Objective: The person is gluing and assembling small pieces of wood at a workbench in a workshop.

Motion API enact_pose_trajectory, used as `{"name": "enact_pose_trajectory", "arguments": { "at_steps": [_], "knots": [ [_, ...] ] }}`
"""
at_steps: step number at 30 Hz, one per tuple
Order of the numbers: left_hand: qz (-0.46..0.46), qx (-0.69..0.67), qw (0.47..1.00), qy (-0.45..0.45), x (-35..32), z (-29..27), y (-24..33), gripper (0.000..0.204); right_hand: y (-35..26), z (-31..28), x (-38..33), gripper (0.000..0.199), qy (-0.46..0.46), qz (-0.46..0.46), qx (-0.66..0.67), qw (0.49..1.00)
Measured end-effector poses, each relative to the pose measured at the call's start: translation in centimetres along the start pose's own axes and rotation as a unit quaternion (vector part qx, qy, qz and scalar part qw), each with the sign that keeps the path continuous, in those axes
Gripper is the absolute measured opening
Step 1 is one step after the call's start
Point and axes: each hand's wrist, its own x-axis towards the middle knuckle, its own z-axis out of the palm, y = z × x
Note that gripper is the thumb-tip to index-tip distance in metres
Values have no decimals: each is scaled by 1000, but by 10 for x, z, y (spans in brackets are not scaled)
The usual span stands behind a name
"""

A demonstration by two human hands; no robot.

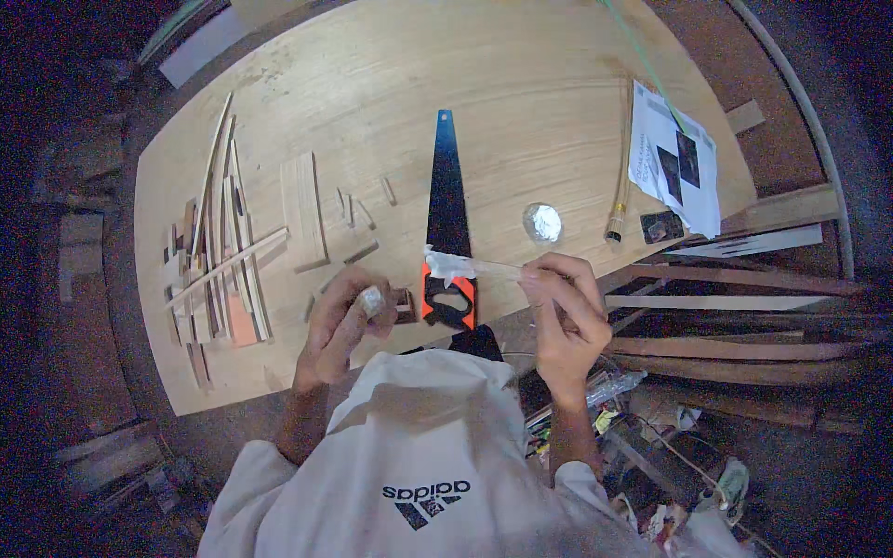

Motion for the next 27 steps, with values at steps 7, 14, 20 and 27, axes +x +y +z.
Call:
{"name": "enact_pose_trajectory", "arguments": {
  "at_steps": [7,14,20,27],
  "knots": [
    [-184,142,959,161,-42,-59,-134,28,23,-6,-13,18,5,34,-31,999],
    [-65,415,878,230,-77,-67,-248,23,49,8,-29,22,-29,100,-12,995],
    [-76,499,826,252,-75,-45,-249,25,55,15,-28,22,-55,137,22,989],
    [-106,414,796,429,-88,-70,-255,22,63,15,-24,20,-72,128,-9,989]
  ]
}}
